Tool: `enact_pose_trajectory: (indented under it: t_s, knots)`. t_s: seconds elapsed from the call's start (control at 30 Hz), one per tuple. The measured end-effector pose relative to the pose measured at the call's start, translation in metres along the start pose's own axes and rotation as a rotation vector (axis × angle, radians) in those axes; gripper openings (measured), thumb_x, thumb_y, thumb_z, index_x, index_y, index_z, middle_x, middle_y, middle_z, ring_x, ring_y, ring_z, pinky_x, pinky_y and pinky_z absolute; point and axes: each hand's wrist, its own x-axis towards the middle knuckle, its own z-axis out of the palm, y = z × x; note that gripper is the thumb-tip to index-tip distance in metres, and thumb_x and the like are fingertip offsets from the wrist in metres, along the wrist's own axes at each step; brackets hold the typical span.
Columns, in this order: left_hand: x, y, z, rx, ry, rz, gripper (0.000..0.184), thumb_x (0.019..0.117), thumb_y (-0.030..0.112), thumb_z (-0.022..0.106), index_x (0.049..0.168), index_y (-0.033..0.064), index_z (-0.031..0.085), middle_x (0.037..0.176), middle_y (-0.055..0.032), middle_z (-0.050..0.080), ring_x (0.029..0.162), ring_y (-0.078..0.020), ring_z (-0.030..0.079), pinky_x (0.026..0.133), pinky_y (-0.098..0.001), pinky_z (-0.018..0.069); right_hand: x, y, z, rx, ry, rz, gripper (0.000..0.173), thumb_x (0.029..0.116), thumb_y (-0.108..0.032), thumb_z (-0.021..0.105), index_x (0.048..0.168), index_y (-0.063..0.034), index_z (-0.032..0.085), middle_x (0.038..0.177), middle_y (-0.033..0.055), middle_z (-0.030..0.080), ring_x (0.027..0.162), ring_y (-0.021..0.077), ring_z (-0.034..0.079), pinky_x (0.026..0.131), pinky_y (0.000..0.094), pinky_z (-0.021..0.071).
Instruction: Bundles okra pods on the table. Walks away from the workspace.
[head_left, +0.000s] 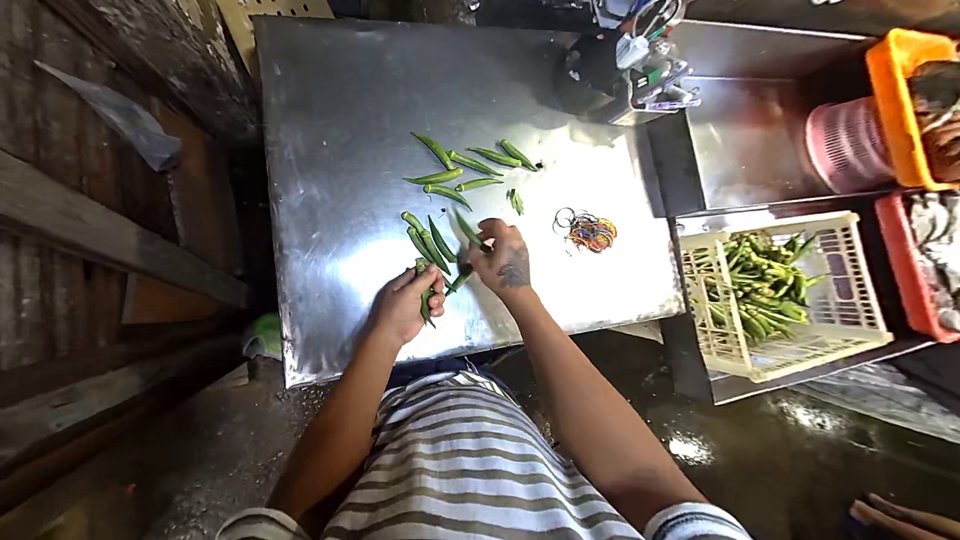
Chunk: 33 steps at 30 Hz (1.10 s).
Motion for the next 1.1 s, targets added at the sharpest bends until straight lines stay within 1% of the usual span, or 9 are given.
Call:
enact_pose_trajectory:
  t_s: [0.13,0.27,0.37,0.43,0.5,0.63,0.77,0.9,1.1]
  knots:
    - [-0.002,0.015,-0.022,0.090,0.120,0.192,0.030,0.1106,0.020,0.039,0.104,0.0019,0.062,0.086,-0.0085,0.066,0.072,-0.0181,0.066,0.069,-0.0341,0.0595,-0.015,-0.016,-0.047,0.323,-0.207,-0.009,0.019,0.0852,-0.018,0.071,0.100,-0.0062,0.067,0.084,0.0061,0.068,0.071,0.0180,0.066,0.063,0.0412,0.0572]
    - [0.002,0.015,-0.024,0.217,0.000,0.171,0.037,0.1120,0.023,0.034,0.117,-0.0019,0.062,0.105,-0.0153,0.070,0.094,-0.0259,0.071,0.087,-0.0427,0.0598,-0.017,-0.038,-0.053,0.488,-0.635,-0.158,0.022,0.0923,-0.021,0.072,0.109,-0.0070,0.074,0.092,0.0032,0.074,0.077,0.0083,0.068,0.073,0.0304,0.0595]
    - [-0.003,0.005,-0.017,0.127,-0.176,-0.065,0.042,0.1133,0.033,0.032,0.132,0.0042,0.057,0.102,-0.0126,0.070,0.080,-0.0215,0.071,0.072,-0.0369,0.0621,-0.009,-0.046,-0.036,0.513,-0.543,-0.089,0.036,0.0933,-0.025,0.076,0.122,-0.0068,0.066,0.090,0.0031,0.073,0.074,0.0115,0.068,0.071,0.0323,0.0603]
    - [-0.003,-0.003,-0.016,0.040,-0.203,-0.138,0.040,0.1131,0.036,0.032,0.126,0.0068,0.057,0.086,-0.0052,0.062,0.062,-0.0134,0.059,0.056,-0.0269,0.0541,-0.002,-0.042,-0.027,0.487,-0.392,0.016,0.031,0.0970,-0.028,0.072,0.119,-0.0066,0.067,0.089,0.0043,0.072,0.071,0.0141,0.067,0.068,0.0353,0.0583]
    - [-0.004,-0.006,-0.018,-0.031,-0.178,-0.137,0.040,0.1130,0.036,0.032,0.123,0.0060,0.057,0.079,-0.0030,0.058,0.057,-0.0112,0.055,0.052,-0.0242,0.0504,0.005,-0.037,-0.017,0.358,-0.273,0.091,0.025,0.1023,-0.030,0.063,0.109,-0.0077,0.069,0.087,0.0052,0.071,0.073,0.0161,0.067,0.069,0.0391,0.0578]
    - [-0.004,0.000,-0.025,-0.051,-0.128,-0.131,0.049,0.1129,0.041,0.028,0.127,0.0036,0.058,0.096,-0.0122,0.066,0.076,-0.0223,0.067,0.065,-0.0350,0.0594,0.013,-0.027,0.016,-0.036,-0.339,0.028,0.034,0.0967,-0.026,0.068,0.125,-0.0075,0.069,0.111,0.0149,0.071,0.107,0.0323,0.067,0.097,0.0543,0.0540]
    - [-0.001,0.008,-0.034,0.012,-0.201,-0.107,0.062,0.1112,0.050,0.020,0.135,0.0037,0.054,0.115,-0.0188,0.068,0.100,-0.0323,0.070,0.080,-0.0449,0.0611,0.010,-0.026,0.021,0.037,-0.222,0.060,0.039,0.0905,-0.022,0.069,0.126,-0.0060,0.065,0.093,0.0116,0.073,0.086,0.0293,0.071,0.079,0.0541,0.0584]
    - [0.003,0.016,-0.038,0.042,-0.242,-0.080,0.068,0.1096,0.055,0.019,0.139,0.0035,0.052,0.125,-0.0192,0.066,0.110,-0.0342,0.068,0.088,-0.0485,0.0597,-0.002,-0.023,-0.023,0.444,-0.129,0.025,0.021,0.0813,-0.016,0.072,0.100,-0.0070,0.071,0.086,0.0035,0.070,0.071,0.0149,0.067,0.063,0.0361,0.0586]
    - [0.010,0.007,-0.026,0.058,-0.420,-0.165,0.056,0.1099,0.047,0.031,0.143,0.0057,0.047,0.128,-0.0174,0.065,0.111,-0.0327,0.068,0.089,-0.0501,0.0593,-0.005,-0.029,-0.066,0.642,-0.676,-0.108,0.025,0.0914,-0.015,0.072,0.114,-0.0039,0.074,0.102,0.0055,0.073,0.080,0.0119,0.069,0.072,0.0304,0.0612]
